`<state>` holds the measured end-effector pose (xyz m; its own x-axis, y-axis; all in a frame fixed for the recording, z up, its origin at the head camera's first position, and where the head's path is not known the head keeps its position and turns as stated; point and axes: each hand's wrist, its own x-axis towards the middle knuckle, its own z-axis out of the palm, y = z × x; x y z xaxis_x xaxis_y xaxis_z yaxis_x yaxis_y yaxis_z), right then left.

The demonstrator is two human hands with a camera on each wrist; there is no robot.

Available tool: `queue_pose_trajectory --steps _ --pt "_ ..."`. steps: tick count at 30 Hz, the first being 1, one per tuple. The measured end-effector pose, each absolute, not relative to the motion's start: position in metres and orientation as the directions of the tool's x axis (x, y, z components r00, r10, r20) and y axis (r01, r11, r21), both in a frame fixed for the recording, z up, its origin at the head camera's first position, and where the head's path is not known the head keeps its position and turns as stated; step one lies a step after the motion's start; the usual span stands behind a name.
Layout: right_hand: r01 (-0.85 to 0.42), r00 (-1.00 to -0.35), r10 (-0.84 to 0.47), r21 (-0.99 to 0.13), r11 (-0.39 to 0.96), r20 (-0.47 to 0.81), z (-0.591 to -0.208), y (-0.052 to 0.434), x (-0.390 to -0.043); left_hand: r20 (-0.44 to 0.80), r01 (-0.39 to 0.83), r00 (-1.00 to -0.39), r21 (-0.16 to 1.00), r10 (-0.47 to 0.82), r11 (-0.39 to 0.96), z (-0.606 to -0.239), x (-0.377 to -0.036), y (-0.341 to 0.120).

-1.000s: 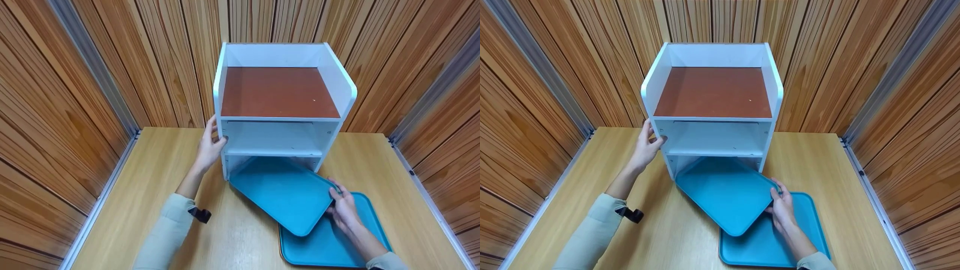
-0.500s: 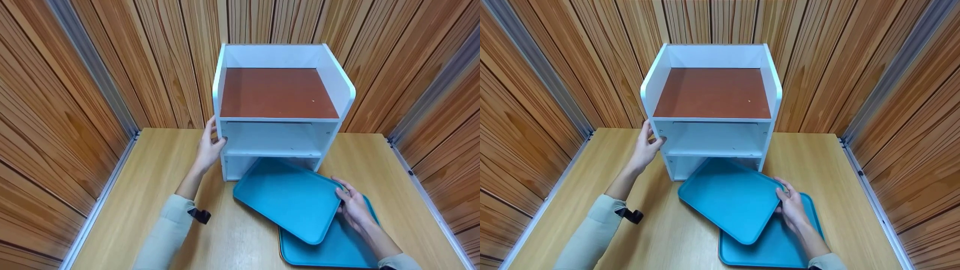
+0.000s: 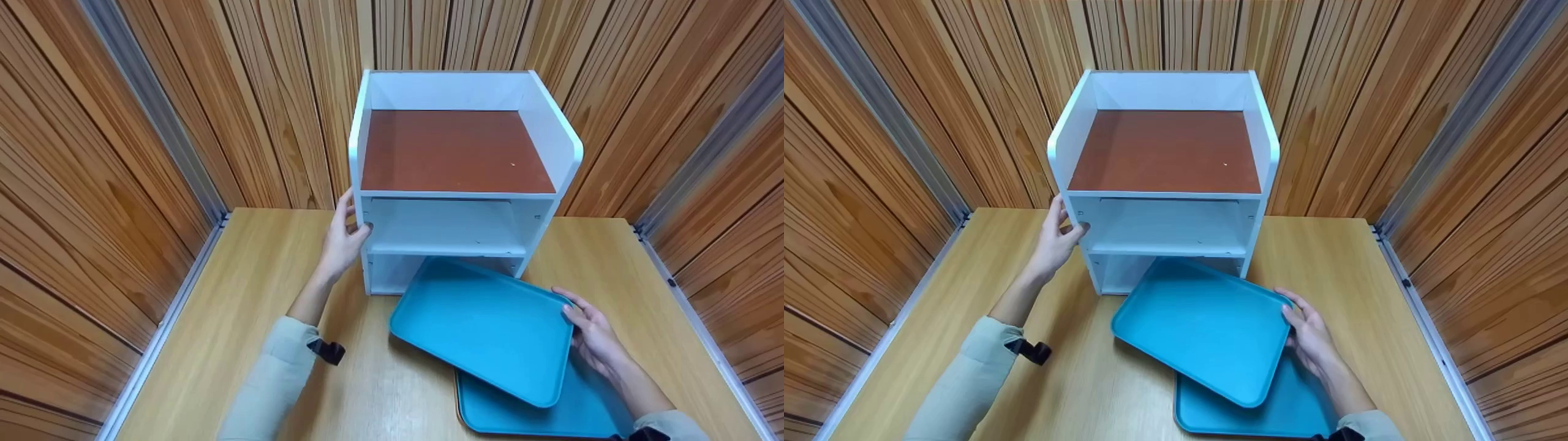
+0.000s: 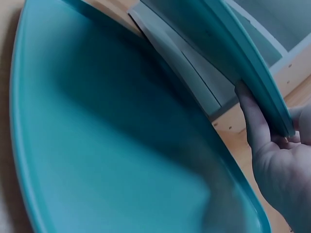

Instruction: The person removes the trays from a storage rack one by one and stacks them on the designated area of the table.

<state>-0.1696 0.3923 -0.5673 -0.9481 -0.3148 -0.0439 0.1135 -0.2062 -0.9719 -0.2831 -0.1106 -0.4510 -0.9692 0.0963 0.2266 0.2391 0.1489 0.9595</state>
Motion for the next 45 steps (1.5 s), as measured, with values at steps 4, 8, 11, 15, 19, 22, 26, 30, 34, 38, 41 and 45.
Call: queue_pose_trajectory --steps 4,8,11,15,19,22,26,30,34,38,41,45 --pt "0.111 -0.940 -0.339 -0.969 -0.221 -0.031 -0.569 0.401 -0.170 0.218 0.231 -0.971 0.962 0.099 0.144 -0.451 -0.283 -0.111" --pt "0.115 -0.918 -0.396 -0.952 -0.284 0.007 -0.571 0.410 -0.172 0.208 0.220 -0.973 0.966 0.100 0.138 -0.452 -0.284 -0.111" --pt "0.132 -0.889 -0.457 -0.933 -0.335 0.039 -0.570 0.417 -0.173 0.201 0.214 -0.975 0.966 0.096 0.144 -0.451 -0.285 -0.111" --pt "0.177 -0.838 -0.542 -0.904 -0.389 0.070 -0.569 0.428 -0.175 0.194 0.206 -0.977 0.967 0.091 0.150 -0.450 -0.284 -0.111" --pt "0.238 -0.799 -0.597 -0.878 -0.414 0.065 -0.568 0.438 -0.174 0.220 0.231 -0.971 0.962 0.094 0.144 -0.451 -0.284 -0.110" --pt "0.267 -0.788 -0.614 -0.868 -0.418 0.053 -0.569 0.446 -0.173 0.242 0.254 -0.965 0.958 0.097 0.135 -0.451 -0.284 -0.110" --pt "0.273 -0.783 -0.620 -0.871 -0.409 0.045 -0.571 0.456 -0.173 0.243 0.255 -0.965 0.957 0.097 0.139 -0.450 -0.284 -0.110" --pt "0.265 -0.781 -0.623 -0.883 -0.387 0.038 -0.572 0.465 -0.171 0.244 0.256 -0.965 0.956 0.097 0.145 -0.450 -0.284 -0.110" --pt "0.266 -0.774 -0.632 -0.887 -0.378 0.038 -0.572 0.474 -0.171 0.240 0.252 -0.966 0.957 0.096 0.144 -0.451 -0.285 -0.109" --pt "0.283 -0.766 -0.642 -0.881 -0.378 0.029 -0.571 0.484 -0.172 0.233 0.245 -0.968 0.959 0.096 0.143 -0.451 -0.284 -0.109" --pt "0.278 -0.775 -0.632 -0.890 -0.362 0.015 -0.569 0.491 -0.173 0.236 0.247 -0.967 0.958 0.095 0.143 -0.451 -0.283 -0.110" --pt "0.273 -0.784 -0.620 -0.902 -0.335 -0.007 -0.567 0.500 -0.174 0.235 0.247 -0.967 0.959 0.097 0.140 -0.451 -0.283 -0.110"
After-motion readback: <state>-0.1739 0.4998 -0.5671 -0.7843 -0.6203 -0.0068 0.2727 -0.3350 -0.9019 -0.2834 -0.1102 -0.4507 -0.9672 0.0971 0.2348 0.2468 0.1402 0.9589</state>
